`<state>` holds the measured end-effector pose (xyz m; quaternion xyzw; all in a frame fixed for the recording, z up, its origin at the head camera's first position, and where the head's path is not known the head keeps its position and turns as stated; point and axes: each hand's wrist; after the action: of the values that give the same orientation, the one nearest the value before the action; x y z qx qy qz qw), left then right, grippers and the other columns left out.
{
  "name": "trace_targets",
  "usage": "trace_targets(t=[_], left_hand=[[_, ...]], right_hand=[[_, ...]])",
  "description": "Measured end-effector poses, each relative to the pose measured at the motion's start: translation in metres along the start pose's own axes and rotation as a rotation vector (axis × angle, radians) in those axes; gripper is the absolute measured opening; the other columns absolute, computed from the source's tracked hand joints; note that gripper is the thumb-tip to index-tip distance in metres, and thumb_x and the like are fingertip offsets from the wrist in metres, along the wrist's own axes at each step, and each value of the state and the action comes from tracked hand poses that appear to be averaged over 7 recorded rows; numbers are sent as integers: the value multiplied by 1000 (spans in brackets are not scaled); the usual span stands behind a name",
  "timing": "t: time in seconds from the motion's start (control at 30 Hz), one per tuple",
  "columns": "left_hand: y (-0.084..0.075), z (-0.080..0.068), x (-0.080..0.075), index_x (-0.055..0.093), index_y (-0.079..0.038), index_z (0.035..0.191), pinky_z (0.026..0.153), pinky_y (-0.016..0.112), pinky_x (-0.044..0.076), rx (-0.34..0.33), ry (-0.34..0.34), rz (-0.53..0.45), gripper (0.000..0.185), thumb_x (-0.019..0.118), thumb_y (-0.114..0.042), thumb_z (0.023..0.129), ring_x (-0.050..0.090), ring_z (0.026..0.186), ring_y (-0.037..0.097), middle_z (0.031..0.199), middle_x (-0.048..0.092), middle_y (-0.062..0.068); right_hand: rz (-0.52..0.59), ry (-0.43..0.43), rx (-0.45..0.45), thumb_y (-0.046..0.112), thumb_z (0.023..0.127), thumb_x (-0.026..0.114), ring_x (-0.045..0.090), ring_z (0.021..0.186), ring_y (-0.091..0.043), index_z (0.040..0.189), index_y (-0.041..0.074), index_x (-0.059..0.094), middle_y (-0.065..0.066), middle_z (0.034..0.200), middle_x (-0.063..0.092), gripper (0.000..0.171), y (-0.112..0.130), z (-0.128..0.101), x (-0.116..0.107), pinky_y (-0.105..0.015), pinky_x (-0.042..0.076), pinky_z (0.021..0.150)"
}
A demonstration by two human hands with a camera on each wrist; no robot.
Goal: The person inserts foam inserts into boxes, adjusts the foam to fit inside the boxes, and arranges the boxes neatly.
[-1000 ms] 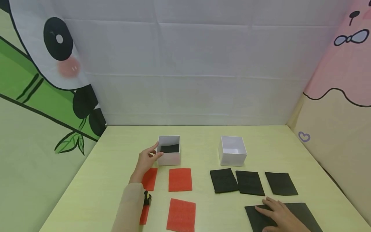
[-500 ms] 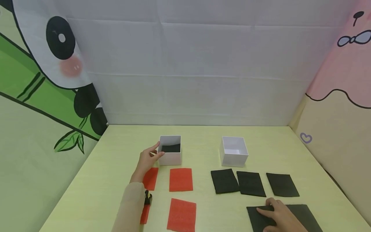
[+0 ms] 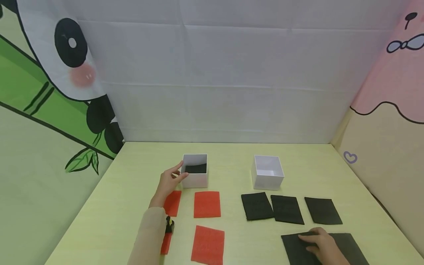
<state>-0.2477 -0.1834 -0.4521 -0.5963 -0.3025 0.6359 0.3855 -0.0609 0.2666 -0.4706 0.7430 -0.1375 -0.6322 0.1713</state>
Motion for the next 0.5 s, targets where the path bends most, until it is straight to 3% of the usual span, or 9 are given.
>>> trace_targets(t=[0.07, 0.17, 0.3, 0.4, 0.5], left_hand=[[0, 0, 0, 44, -17, 134, 54, 27, 40, -1, -2, -2, 60, 67, -29, 80, 47, 66, 21, 87, 54, 11], [0, 0, 0, 44, -17, 134, 55, 27, 40, 1, 0, -1, 59, 67, -29, 80, 46, 66, 21, 87, 54, 11], [1, 2, 0, 44, -17, 134, 55, 27, 40, 6, 0, 0, 59, 67, -30, 80, 46, 66, 21, 88, 54, 12], [1, 2, 0, 44, -17, 134, 55, 27, 40, 4, 1, -1, 60, 67, -30, 80, 47, 66, 21, 87, 55, 12], [1, 2, 0, 44, -17, 134, 54, 27, 40, 1, 4, -3, 60, 67, -30, 80, 46, 65, 21, 87, 54, 11]], right_hand=[[9, -17, 45, 1, 63, 74, 51, 71, -15, 96, 5, 70, -5, 82, 55, 34, 2, 0, -2, -30, 45, 61], [76, -50, 91, 5, 65, 74, 45, 61, -11, 102, 4, 68, -3, 79, 60, 38, 3, -1, -5, -25, 41, 55], [242, -98, 143, 7, 68, 74, 51, 67, -13, 100, 4, 68, -6, 90, 64, 33, 4, 0, -10, -23, 43, 56], [337, -141, 158, 8, 69, 74, 54, 71, -12, 94, 3, 68, -5, 87, 64, 26, 6, 2, -14, -24, 45, 59], [433, -168, 179, 10, 71, 73, 51, 63, -10, 95, 1, 67, -3, 76, 62, 27, 10, 5, -16, -25, 44, 54]])
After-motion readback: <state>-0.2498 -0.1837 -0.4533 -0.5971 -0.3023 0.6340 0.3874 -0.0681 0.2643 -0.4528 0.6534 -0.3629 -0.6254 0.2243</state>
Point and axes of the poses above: each hand's wrist, its own z-axis towards the middle knuckle, its own x-axis out of the palm, y = z × x
